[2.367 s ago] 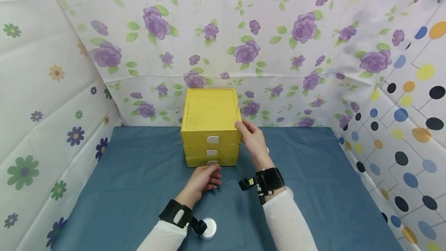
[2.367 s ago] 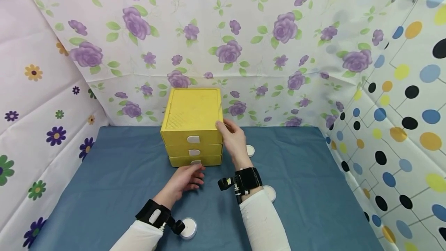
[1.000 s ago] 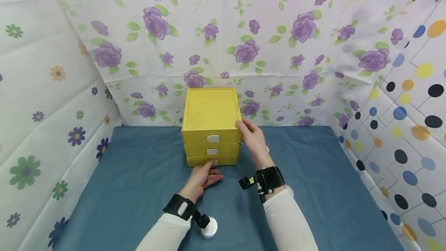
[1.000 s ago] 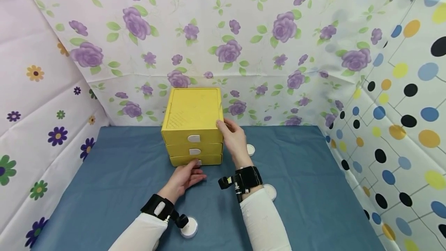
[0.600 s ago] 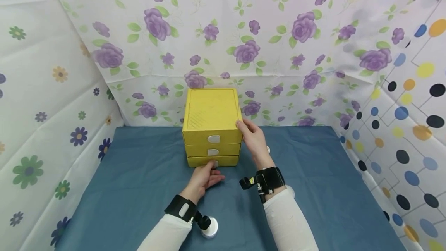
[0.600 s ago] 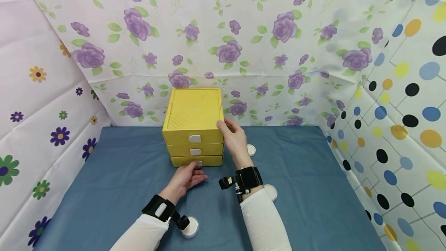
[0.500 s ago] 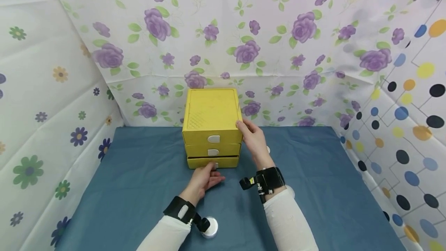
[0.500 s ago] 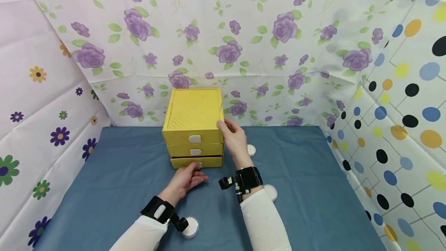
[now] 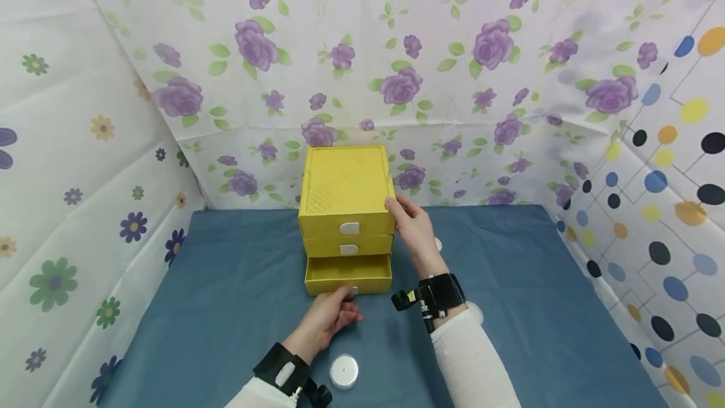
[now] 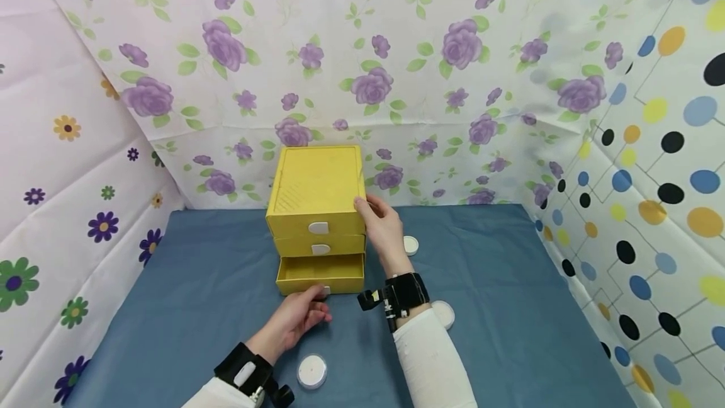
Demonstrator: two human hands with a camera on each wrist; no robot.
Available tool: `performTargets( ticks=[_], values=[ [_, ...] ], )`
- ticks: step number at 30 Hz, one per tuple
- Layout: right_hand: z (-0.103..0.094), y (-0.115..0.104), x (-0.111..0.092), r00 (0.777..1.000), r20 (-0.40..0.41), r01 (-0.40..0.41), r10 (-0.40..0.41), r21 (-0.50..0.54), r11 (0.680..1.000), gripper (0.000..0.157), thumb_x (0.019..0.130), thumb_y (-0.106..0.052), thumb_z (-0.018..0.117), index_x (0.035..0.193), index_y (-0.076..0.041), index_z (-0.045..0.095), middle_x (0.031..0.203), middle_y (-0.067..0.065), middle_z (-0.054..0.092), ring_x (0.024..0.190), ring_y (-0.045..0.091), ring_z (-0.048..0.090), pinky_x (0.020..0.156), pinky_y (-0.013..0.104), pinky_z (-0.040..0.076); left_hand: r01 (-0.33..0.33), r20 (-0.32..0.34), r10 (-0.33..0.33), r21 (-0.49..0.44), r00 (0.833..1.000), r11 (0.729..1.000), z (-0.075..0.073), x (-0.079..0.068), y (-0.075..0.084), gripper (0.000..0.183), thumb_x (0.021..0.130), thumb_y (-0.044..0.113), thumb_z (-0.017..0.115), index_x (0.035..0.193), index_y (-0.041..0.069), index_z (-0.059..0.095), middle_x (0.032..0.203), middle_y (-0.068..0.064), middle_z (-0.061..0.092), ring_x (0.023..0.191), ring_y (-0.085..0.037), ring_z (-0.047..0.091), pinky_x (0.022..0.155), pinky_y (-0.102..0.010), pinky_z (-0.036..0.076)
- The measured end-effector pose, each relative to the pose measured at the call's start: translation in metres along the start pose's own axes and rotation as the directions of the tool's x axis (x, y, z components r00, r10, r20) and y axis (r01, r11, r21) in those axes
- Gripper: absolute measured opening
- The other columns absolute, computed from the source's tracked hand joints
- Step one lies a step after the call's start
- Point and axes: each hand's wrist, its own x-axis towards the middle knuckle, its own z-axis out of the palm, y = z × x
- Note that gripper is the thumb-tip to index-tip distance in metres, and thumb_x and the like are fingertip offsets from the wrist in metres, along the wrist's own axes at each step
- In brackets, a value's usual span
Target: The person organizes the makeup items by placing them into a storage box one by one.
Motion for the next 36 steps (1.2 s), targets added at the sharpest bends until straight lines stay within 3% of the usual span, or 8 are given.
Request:
performTargets(
  ticks=[7, 14, 29, 36],
  values=[
    [-0.002, 0.002, -0.003, 1.0, -0.011, 0.015, -0.015, -0.012, 1.0, 0.072, 0.086, -0.072, 0.059, 0.142, -0.028, 0.052, 0.138, -0.002, 0.053, 0.117, 0.016, 0.053, 0.101, 0.049, 0.045, 0.019, 0.041, -0.019, -0.013, 0.999, 1.0, 0.001, -0.01, -0.007, 0.051, 0.102, 0.033, 0.054, 0.127, -0.01, 0.045, 0.07, -0.002, 0.061, 0.061, -0.015, 0.067, 0.057, -0.02, 0.057],
    [-0.003, 0.004, -0.001, 1.0, -0.02, 0.01, -0.011, -0.018, 1.0, 0.074, 0.084, -0.073, 0.059, 0.141, -0.027, 0.053, 0.136, -0.002, 0.055, 0.116, 0.015, 0.054, 0.1, 0.047, 0.046, 0.08, 0.045, -0.079, -0.018, 0.996, 0.997, 0.0, -0.017, -0.011, 0.05, 0.102, 0.032, 0.053, 0.129, -0.01, 0.045, 0.07, -0.003, 0.061, 0.063, -0.016, 0.068, 0.056, -0.02, 0.057],
    [0.001, 0.002, 0.001, 1.0, -0.02, 0.02, -0.02, -0.032, 0.999, 0.074, 0.084, -0.074, 0.059, 0.14, -0.026, 0.054, 0.133, -0.003, 0.056, 0.114, 0.014, 0.054, 0.098, 0.045, 0.047, 0.08, 0.071, -0.078, -0.024, 0.994, 0.997, -0.006, -0.023, -0.016, 0.053, 0.102, 0.032, 0.054, 0.129, -0.011, 0.043, 0.072, -0.003, 0.06, 0.065, -0.019, 0.068, 0.062, -0.025, 0.059],
    [0.001, 0.001, 0.001, 1.0, -0.022, 0.008, -0.009, -0.031, 0.999, 0.077, 0.083, -0.075, 0.059, 0.14, -0.024, 0.054, 0.134, -0.002, 0.055, 0.115, 0.015, 0.054, 0.099, 0.045, 0.047, 0.065, 0.103, -0.067, 0.023, 0.992, 0.998, -0.011, -0.028, -0.019, 0.051, 0.102, 0.032, 0.054, 0.128, -0.012, 0.046, 0.071, -0.003, 0.061, 0.063, -0.017, 0.068, 0.06, -0.025, 0.059]
  ],
)
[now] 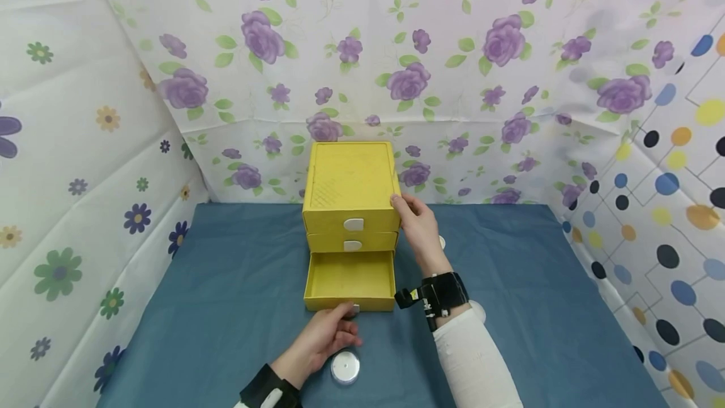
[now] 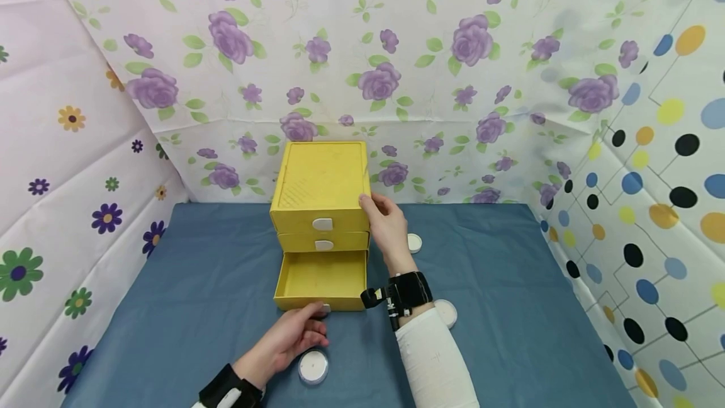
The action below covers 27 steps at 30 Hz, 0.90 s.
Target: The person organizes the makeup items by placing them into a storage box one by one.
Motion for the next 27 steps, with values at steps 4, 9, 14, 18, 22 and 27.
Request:
performTargets(
  ticks=[4, 9, 14, 18, 22, 27],
  values=[
    [-0.001, 0.001, 0.0, 1.0, 0.0, -0.005, 0.005, -0.011, 1.0, 0.076, 0.083, -0.075, 0.059, 0.14, -0.024, 0.054, 0.135, -0.002, 0.055, 0.116, 0.015, 0.053, 0.1, 0.046, 0.047, -0.003, 0.05, 0.002, 0.03, 0.999, 1.0, -0.006, -0.007, 0.002, 0.057, 0.103, 0.032, 0.052, 0.134, -0.014, 0.043, 0.074, -0.004, 0.062, 0.064, -0.018, 0.068, 0.066, -0.03, 0.06],
    [-0.002, 0.002, 0.001, 1.0, 0.002, -0.001, 0.001, -0.018, 1.0, 0.077, 0.083, -0.076, 0.058, 0.139, -0.023, 0.055, 0.135, -0.001, 0.055, 0.117, 0.015, 0.053, 0.101, 0.045, 0.047, 0.008, 0.096, -0.018, 0.103, 0.995, 0.995, -0.017, -0.019, 0.011, 0.062, 0.103, 0.034, 0.052, 0.14, -0.014, 0.04, 0.083, -0.008, 0.067, 0.071, -0.023, 0.07, 0.069, -0.034, 0.06],
    [-0.001, 0.003, 0.001, 1.0, 0.003, -0.002, 0.003, -0.018, 1.0, 0.078, 0.082, -0.076, 0.059, 0.139, -0.023, 0.055, 0.133, -0.001, 0.056, 0.115, 0.015, 0.054, 0.1, 0.045, 0.047, -0.062, 0.143, 0.028, 0.245, 0.989, 0.968, -0.04, -0.031, 0.015, 0.063, 0.102, 0.042, 0.052, 0.142, -0.006, 0.046, 0.097, -0.014, 0.068, 0.077, -0.028, 0.07, 0.059, -0.027, 0.057],
    [-0.001, 0.002, 0.001, 1.0, 0.005, -0.004, 0.004, -0.016, 1.0, 0.076, 0.082, -0.075, 0.06, 0.137, -0.022, 0.056, 0.132, 0.0, 0.057, 0.114, 0.016, 0.054, 0.099, 0.045, 0.048, -0.149, 0.131, 0.109, 0.354, 0.985, 0.923, -0.063, -0.041, 0.02, 0.057, 0.102, 0.04, 0.054, 0.14, -0.003, 0.05, 0.103, -0.017, 0.066, 0.082, -0.03, 0.069, 0.056, -0.027, 0.055],
    [-0.002, 0.001, 0.001, 1.0, 0.008, -0.005, 0.005, -0.018, 1.0, 0.074, 0.083, -0.073, 0.06, 0.137, -0.022, 0.056, 0.132, 0.0, 0.057, 0.114, 0.015, 0.054, 0.099, 0.044, 0.048, -0.17, 0.083, 0.149, 0.421, 0.985, 0.891, -0.084, -0.053, 0.025, 0.052, 0.102, 0.033, 0.058, 0.136, -0.005, 0.052, 0.106, -0.017, 0.067, 0.086, -0.03, 0.067, 0.058, -0.031, 0.055],
    [-0.003, 0.0, 0.002, 1.0, 0.012, -0.004, 0.004, -0.013, 1.0, 0.074, 0.084, -0.073, 0.06, 0.138, -0.023, 0.056, 0.132, -0.001, 0.057, 0.114, 0.014, 0.055, 0.099, 0.044, 0.048, -0.139, 0.0, 0.165, 0.539, 0.986, 0.831, -0.099, -0.065, 0.028, 0.046, 0.097, 0.029, 0.066, 0.129, -0.003, 0.058, 0.103, -0.013, 0.068, 0.086, -0.027, 0.064, 0.062, -0.036, 0.054]
  ],
)
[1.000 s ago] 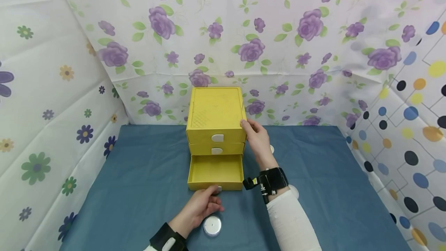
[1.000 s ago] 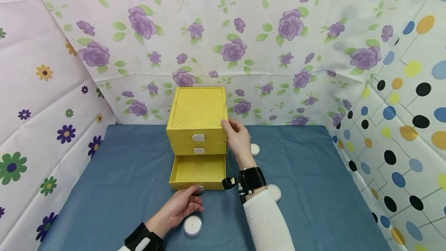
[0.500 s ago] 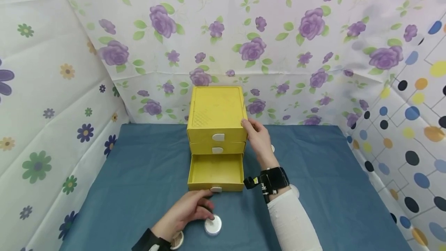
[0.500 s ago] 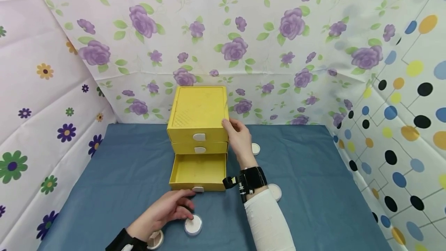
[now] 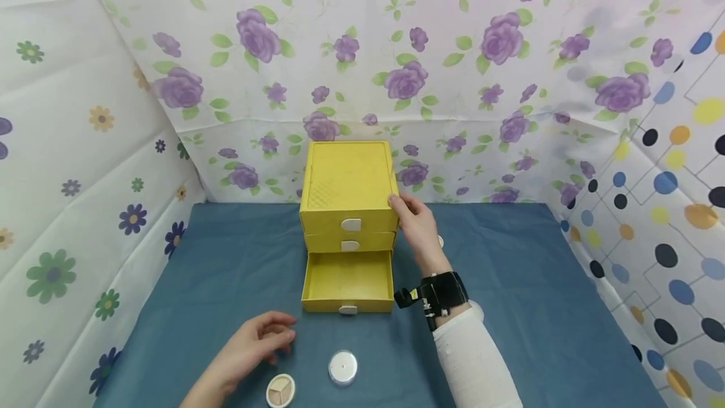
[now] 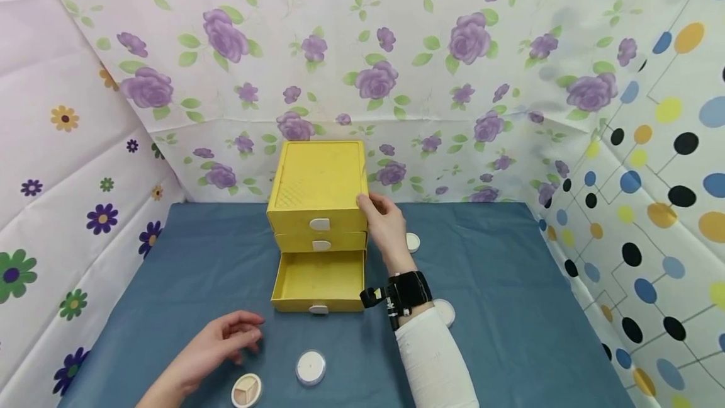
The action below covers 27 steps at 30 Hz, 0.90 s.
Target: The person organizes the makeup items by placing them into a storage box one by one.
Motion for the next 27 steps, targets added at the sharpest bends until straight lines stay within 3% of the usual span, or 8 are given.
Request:
performTargets(
  ticks=[3, 6, 11, 16, 20, 24, 27],
  values=[
    [-0.001, 0.0, 0.0, 1.0, -0.002, 0.007, -0.007, 0.003, 1.0, 0.075, 0.084, -0.073, 0.06, 0.139, -0.022, 0.055, 0.133, -0.001, 0.057, 0.114, 0.014, 0.055, 0.099, 0.044, 0.048, 0.014, -0.046, -0.008, 0.126, 0.999, 0.992, -0.003, -0.004, -0.003, 0.045, 0.09, 0.03, 0.074, 0.124, 0.002, 0.062, 0.099, -0.008, 0.066, 0.083, -0.023, 0.062, 0.064, -0.036, 0.053],
    [-0.001, -0.001, 0.0, 1.0, -0.007, 0.011, -0.011, -0.002, 1.0, 0.078, 0.083, -0.074, 0.059, 0.14, -0.022, 0.054, 0.134, -0.001, 0.056, 0.115, 0.014, 0.054, 0.099, 0.044, 0.048, -0.004, -0.048, 0.018, 0.273, 0.999, 0.962, -0.003, -0.005, -0.006, 0.045, 0.084, 0.032, 0.08, 0.119, 0.006, 0.064, 0.1, -0.005, 0.064, 0.082, -0.019, 0.059, 0.067, -0.036, 0.051],
    [0.0, 0.0, -0.001, 1.0, 0.002, 0.007, -0.007, -0.011, 1.0, 0.078, 0.083, -0.075, 0.059, 0.14, -0.022, 0.054, 0.134, -0.001, 0.056, 0.115, 0.014, 0.054, 0.099, 0.044, 0.048, -0.101, 0.062, 0.083, 0.42, 0.995, 0.902, -0.004, -0.007, -0.013, 0.046, 0.078, 0.032, 0.085, 0.114, 0.01, 0.066, 0.099, -0.004, 0.062, 0.081, -0.019, 0.055, 0.069, -0.037, 0.048],
    [0.001, -0.001, -0.001, 1.0, 0.007, 0.004, -0.004, 0.008, 1.0, 0.073, 0.085, -0.072, 0.06, 0.139, -0.022, 0.055, 0.133, 0.0, 0.057, 0.114, 0.015, 0.055, 0.099, 0.044, 0.048, -0.217, 0.182, 0.143, 0.506, 0.973, 0.835, -0.001, -0.005, -0.012, 0.048, 0.07, 0.033, 0.089, 0.108, 0.014, 0.066, 0.093, -0.005, 0.057, 0.08, -0.021, 0.052, 0.068, -0.04, 0.046],
    [0.001, -0.001, 0.0, 1.0, 0.01, -0.005, 0.005, 0.016, 1.0, 0.072, 0.085, -0.071, 0.061, 0.138, -0.023, 0.056, 0.132, -0.001, 0.057, 0.114, 0.014, 0.054, 0.1, 0.044, 0.048, -0.201, 0.22, 0.088, 0.567, 0.972, 0.799, 0.003, -0.004, -0.009, 0.048, 0.066, 0.036, 0.091, 0.104, 0.019, 0.066, 0.093, -0.004, 0.053, 0.082, -0.021, 0.05, 0.07, -0.043, 0.047],
    [0.0, -0.001, 0.0, 1.0, 0.017, -0.004, 0.003, 0.025, 1.0, 0.073, 0.084, -0.071, 0.061, 0.138, -0.023, 0.056, 0.133, -0.001, 0.056, 0.115, 0.014, 0.054, 0.1, 0.043, 0.048, -0.127, 0.216, -0.009, 0.605, 0.976, 0.786, 0.008, -0.003, -0.006, 0.049, 0.063, 0.036, 0.092, 0.102, 0.024, 0.066, 0.095, -0.004, 0.05, 0.083, -0.022, 0.048, 0.072, -0.045, 0.047],
    [-0.001, 0.0, 0.0, 1.0, 0.014, -0.005, 0.004, 0.037, 0.999, 0.073, 0.084, -0.071, 0.063, 0.139, -0.022, 0.056, 0.133, -0.001, 0.056, 0.115, 0.014, 0.055, 0.1, 0.043, 0.048, -0.1, 0.207, -0.04, 0.624, 0.978, 0.775, 0.012, -0.002, -0.004, 0.052, 0.06, 0.036, 0.094, 0.103, 0.026, 0.065, 0.097, -0.003, 0.05, 0.084, -0.022, 0.048, 0.074, -0.046, 0.049]
  ],
)
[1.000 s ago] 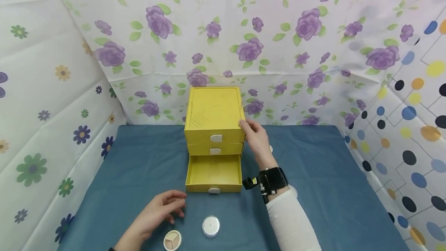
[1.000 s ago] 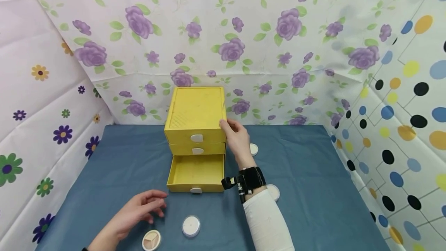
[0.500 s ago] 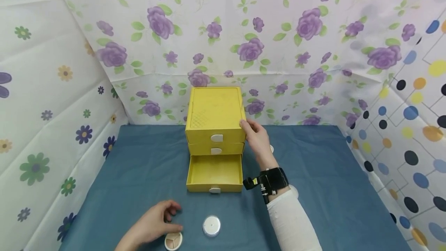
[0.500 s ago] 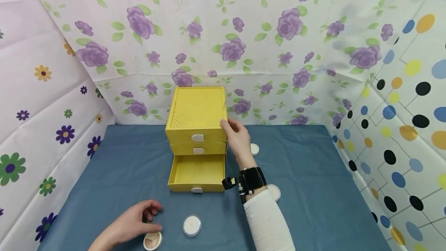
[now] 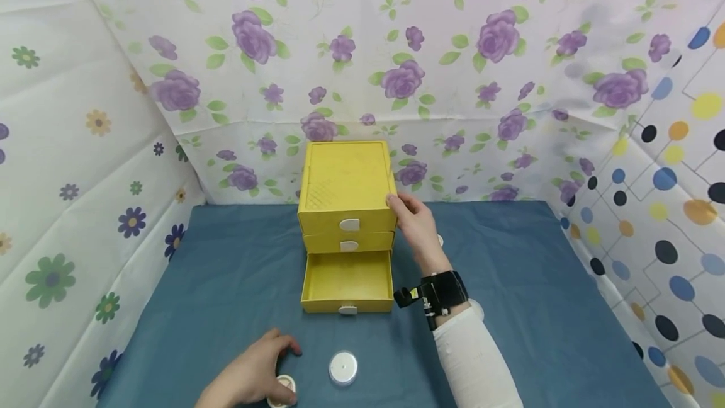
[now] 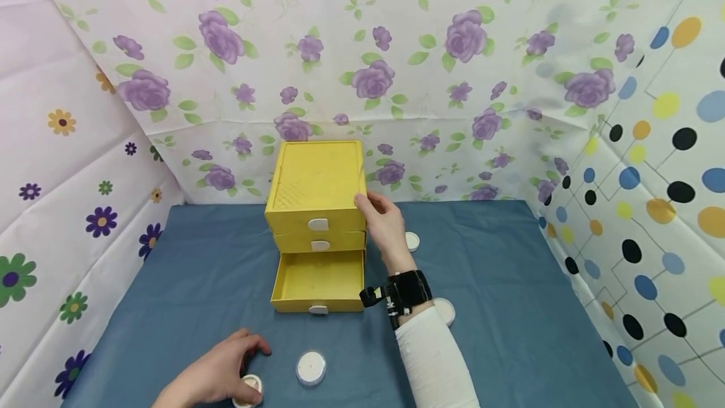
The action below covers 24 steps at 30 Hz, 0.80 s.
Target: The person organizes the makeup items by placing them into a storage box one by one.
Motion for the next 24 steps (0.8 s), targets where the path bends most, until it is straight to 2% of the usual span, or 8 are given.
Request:
performTargets(
  ticks=[4, 8, 11, 15, 17, 20, 24],
  values=[
    [-0.0013, 0.0002, -0.0003, 1.0, 0.0, -0.006, 0.006, 0.004, 1.0, 0.074, 0.083, -0.07, 0.063, 0.139, -0.022, 0.056, 0.134, -0.001, 0.056, 0.116, 0.014, 0.054, 0.101, 0.042, 0.048, 0.004, 0.026, -0.003, -0.02, 1.0, 1.0, 0.0031, -0.0016, 0.0009, 0.058, 0.06, 0.044, 0.093, 0.107, 0.028, 0.065, 0.102, -0.002, 0.05, 0.088, -0.022, 0.05, 0.077, -0.047, 0.051],
    [-0.002, -0.0004, -0.0002, 1.0, 0.001, -0.013, 0.013, -0.008, 1.0, 0.074, 0.083, -0.071, 0.063, 0.14, -0.023, 0.055, 0.135, -0.001, 0.055, 0.117, 0.014, 0.054, 0.101, 0.042, 0.047, -0.061, 0.06, 0.066, -0.081, 0.996, 0.995, 0.0056, -0.0056, 0.0009, 0.059, 0.067, 0.043, 0.091, 0.116, 0.027, 0.063, 0.106, -0.003, 0.047, 0.095, -0.023, 0.05, 0.081, -0.048, 0.05],
    [-0.002, -0.0014, -0.0001, 1.0, -0.002, -0.014, 0.014, -0.017, 1.0, 0.074, 0.083, -0.071, 0.063, 0.14, -0.023, 0.055, 0.135, -0.001, 0.055, 0.118, 0.014, 0.053, 0.102, 0.043, 0.047, -0.105, 0.081, 0.115, -0.116, 0.99, 0.988, 0.0069, -0.0078, 0.0013, 0.054, 0.072, 0.026, 0.089, 0.118, 0.026, 0.062, 0.106, -0.005, 0.044, 0.098, -0.025, 0.047, 0.082, -0.046, 0.049],
    [-0.0016, -0.0028, 0.0, 1.0, -0.007, -0.017, 0.017, -0.027, 0.999, 0.075, 0.082, -0.072, 0.063, 0.139, -0.024, 0.056, 0.134, -0.001, 0.056, 0.118, 0.015, 0.053, 0.102, 0.045, 0.047, -0.109, 0.088, 0.121, -0.131, 0.989, 0.985, 0.0076, -0.0094, 0.0021, 0.051, 0.072, 0.008, 0.084, 0.114, 0.026, 0.062, 0.105, -0.006, 0.042, 0.095, -0.025, 0.045, 0.079, -0.042, 0.046],
    [-0.0016, -0.0032, 0.0, 1.0, -0.005, -0.019, 0.019, -0.03, 0.999, 0.076, 0.082, -0.073, 0.062, 0.139, -0.024, 0.056, 0.135, -0.002, 0.056, 0.118, 0.015, 0.052, 0.102, 0.045, 0.046, -0.118, 0.077, 0.129, -0.129, 0.989, 0.985, 0.0074, -0.0093, 0.0017, 0.05, 0.071, 0.005, 0.083, 0.111, 0.025, 0.063, 0.104, -0.006, 0.043, 0.092, -0.024, 0.046, 0.075, -0.039, 0.046],
    [-0.0016, -0.0033, -0.0001, 1.0, -0.005, -0.023, 0.023, -0.03, 0.999, 0.076, 0.081, -0.073, 0.062, 0.139, -0.024, 0.056, 0.135, -0.002, 0.055, 0.119, 0.015, 0.052, 0.102, 0.045, 0.046, -0.129, 0.06, 0.137, -0.126, 0.989, 0.984, 0.0067, -0.0082, -0.0004, 0.045, 0.07, 0.005, 0.083, 0.106, 0.023, 0.064, 0.101, -0.004, 0.046, 0.085, -0.022, 0.047, 0.069, -0.035, 0.045],
    [-0.0015, -0.0019, 0.0004, 1.0, -0.006, -0.029, 0.028, -0.032, 0.999, 0.077, 0.081, -0.074, 0.062, 0.139, -0.024, 0.056, 0.135, -0.002, 0.055, 0.119, 0.015, 0.052, 0.102, 0.045, 0.046, -0.143, 0.048, 0.149, -0.12, 0.988, 0.982, 0.0059, -0.0064, -0.0046, 0.031, 0.077, 0.016, 0.083, 0.1, 0.025, 0.065, 0.097, -0.001, 0.051, 0.079, -0.019, 0.049, 0.065, -0.032, 0.045]
  ],
)
